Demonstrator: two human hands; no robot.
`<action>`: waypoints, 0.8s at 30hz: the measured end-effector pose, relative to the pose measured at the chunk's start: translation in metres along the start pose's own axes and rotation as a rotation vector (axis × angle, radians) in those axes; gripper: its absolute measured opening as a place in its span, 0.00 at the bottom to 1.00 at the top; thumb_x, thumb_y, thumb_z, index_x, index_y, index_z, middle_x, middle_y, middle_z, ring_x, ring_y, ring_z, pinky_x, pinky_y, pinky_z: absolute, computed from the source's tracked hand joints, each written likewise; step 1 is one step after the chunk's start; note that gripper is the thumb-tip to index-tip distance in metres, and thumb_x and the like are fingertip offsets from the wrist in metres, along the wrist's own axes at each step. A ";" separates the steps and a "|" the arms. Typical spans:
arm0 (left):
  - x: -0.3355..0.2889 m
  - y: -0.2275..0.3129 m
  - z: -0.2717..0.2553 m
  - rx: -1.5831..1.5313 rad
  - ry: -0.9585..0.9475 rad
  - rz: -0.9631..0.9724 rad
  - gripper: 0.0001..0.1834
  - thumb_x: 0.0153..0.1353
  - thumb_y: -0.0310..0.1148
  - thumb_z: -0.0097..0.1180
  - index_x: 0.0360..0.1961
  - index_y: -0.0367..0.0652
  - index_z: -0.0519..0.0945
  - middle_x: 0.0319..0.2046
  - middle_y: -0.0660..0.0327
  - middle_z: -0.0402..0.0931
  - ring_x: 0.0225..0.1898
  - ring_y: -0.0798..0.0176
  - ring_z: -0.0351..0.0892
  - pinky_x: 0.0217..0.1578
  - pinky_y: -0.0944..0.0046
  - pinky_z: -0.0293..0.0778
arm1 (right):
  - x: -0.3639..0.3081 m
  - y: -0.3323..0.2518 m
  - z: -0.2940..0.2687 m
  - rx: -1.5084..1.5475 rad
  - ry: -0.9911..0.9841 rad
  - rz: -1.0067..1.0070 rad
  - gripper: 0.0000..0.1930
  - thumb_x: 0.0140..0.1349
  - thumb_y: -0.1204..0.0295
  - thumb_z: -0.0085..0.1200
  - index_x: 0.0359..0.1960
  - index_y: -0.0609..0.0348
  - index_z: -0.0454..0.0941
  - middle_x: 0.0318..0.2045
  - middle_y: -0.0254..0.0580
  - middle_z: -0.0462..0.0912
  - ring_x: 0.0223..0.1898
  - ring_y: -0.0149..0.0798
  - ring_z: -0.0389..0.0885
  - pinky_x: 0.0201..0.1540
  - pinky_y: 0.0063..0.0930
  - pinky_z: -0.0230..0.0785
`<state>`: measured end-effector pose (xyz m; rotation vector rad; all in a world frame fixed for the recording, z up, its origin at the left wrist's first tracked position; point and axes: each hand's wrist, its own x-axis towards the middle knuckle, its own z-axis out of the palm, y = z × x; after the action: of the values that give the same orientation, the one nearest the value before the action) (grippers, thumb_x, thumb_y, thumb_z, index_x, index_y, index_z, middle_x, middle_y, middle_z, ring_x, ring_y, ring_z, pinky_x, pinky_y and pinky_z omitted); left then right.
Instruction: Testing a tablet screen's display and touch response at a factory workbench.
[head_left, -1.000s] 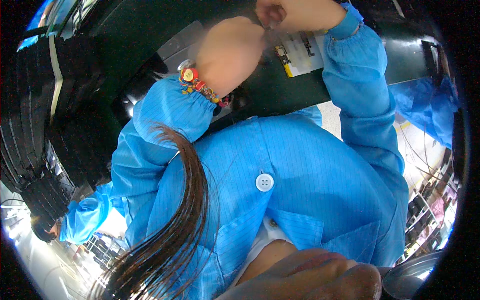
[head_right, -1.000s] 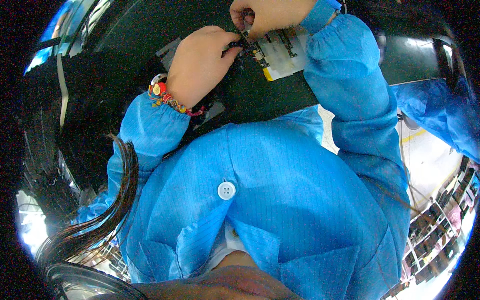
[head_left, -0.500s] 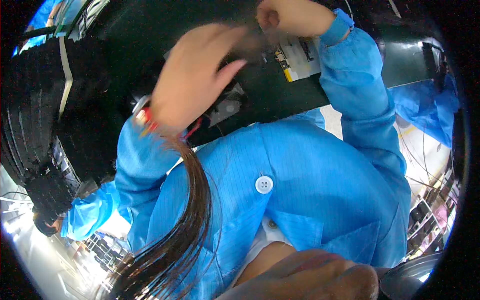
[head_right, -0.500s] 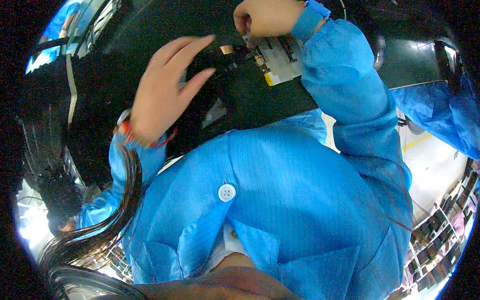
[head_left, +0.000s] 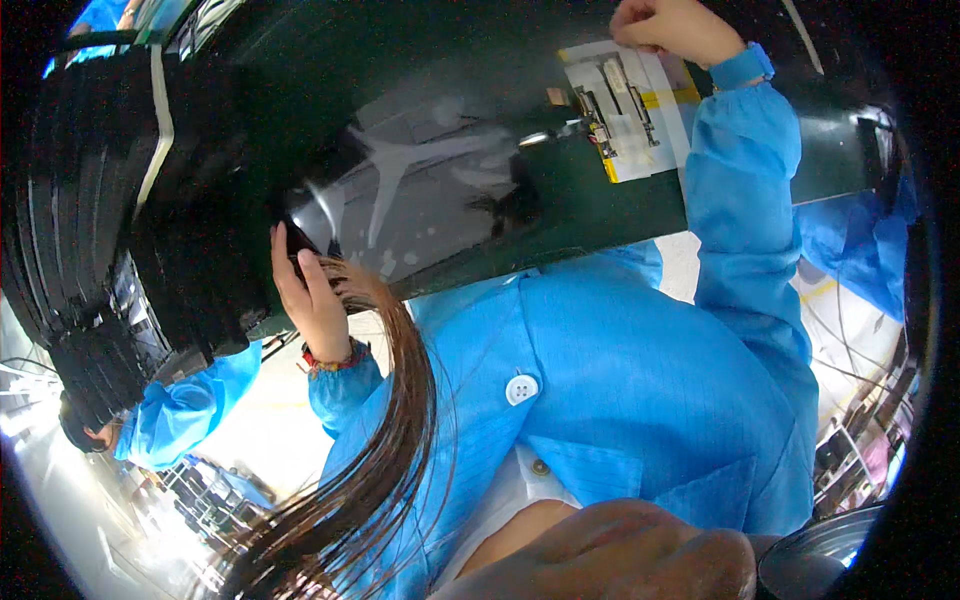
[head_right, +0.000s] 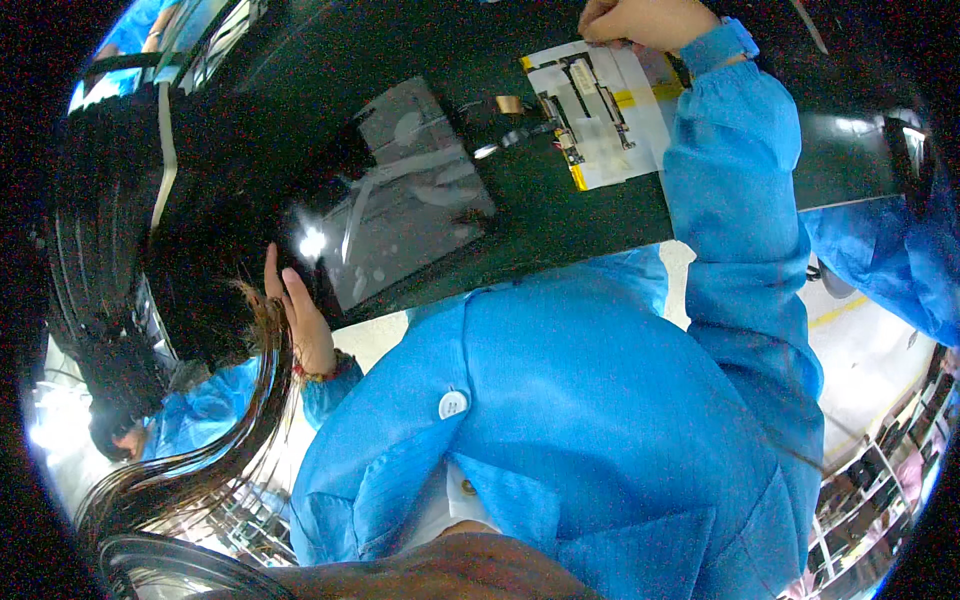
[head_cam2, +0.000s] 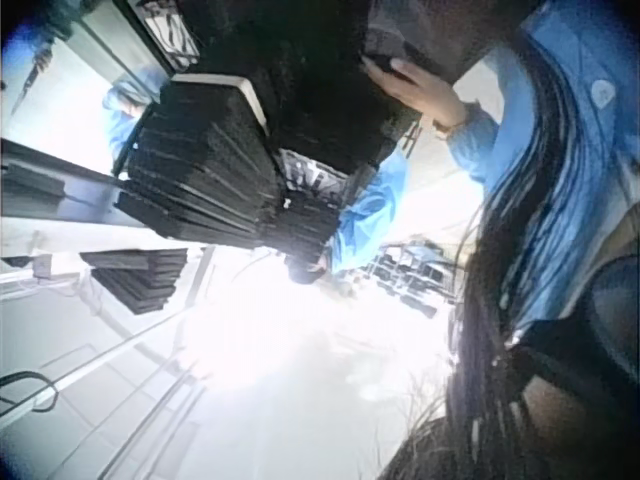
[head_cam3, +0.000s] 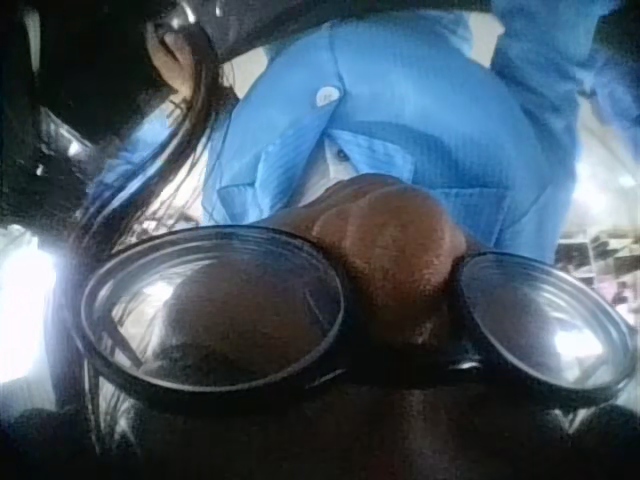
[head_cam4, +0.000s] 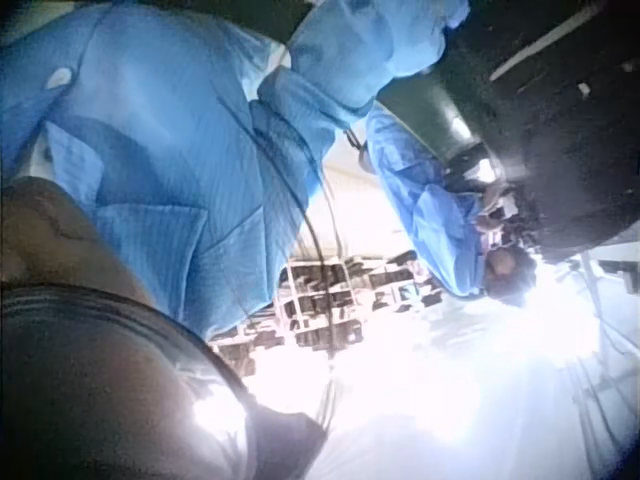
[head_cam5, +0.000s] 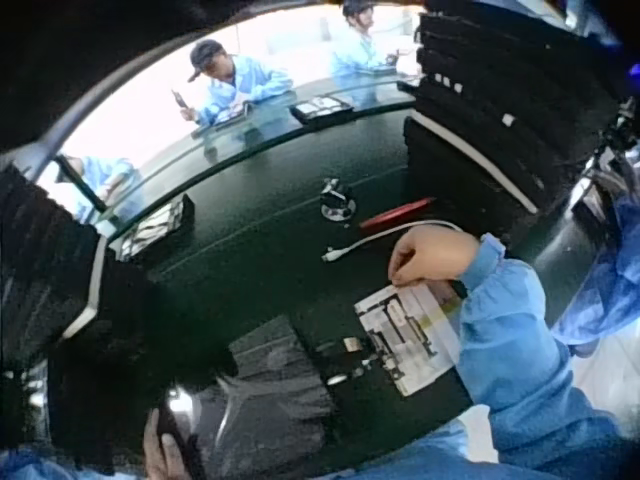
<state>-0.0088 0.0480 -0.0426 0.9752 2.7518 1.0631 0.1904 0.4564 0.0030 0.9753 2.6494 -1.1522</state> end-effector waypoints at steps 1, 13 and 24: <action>0.001 0.003 0.004 -0.064 0.023 -0.034 0.22 0.66 0.37 0.41 0.58 0.36 0.66 0.60 0.46 0.61 0.61 0.49 0.60 0.60 0.58 0.54 | -0.003 -0.004 -0.001 -0.041 0.002 0.031 0.12 0.47 0.66 0.60 0.31 0.61 0.83 0.24 0.39 0.82 0.26 0.32 0.79 0.31 0.24 0.70; 0.026 0.031 0.013 -0.470 -0.010 -0.148 0.23 0.68 0.36 0.39 0.60 0.34 0.62 0.61 0.50 0.60 0.63 0.58 0.57 0.63 0.62 0.50 | 0.008 0.016 0.006 -0.074 -0.012 0.058 0.12 0.47 0.67 0.61 0.31 0.60 0.81 0.25 0.41 0.82 0.30 0.35 0.80 0.37 0.28 0.71; 0.074 0.032 -0.003 -1.335 -0.315 -0.396 0.29 0.67 0.45 0.33 0.63 0.37 0.55 0.60 0.48 0.59 0.55 0.51 0.67 0.56 0.56 0.64 | 0.002 0.032 0.026 -0.014 0.222 -0.180 0.17 0.53 0.65 0.58 0.41 0.62 0.77 0.28 0.39 0.79 0.28 0.33 0.76 0.32 0.26 0.69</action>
<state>-0.0517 0.1066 -0.0074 0.2916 1.3038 1.9074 0.2037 0.4560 -0.0358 0.9287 2.9697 -1.1157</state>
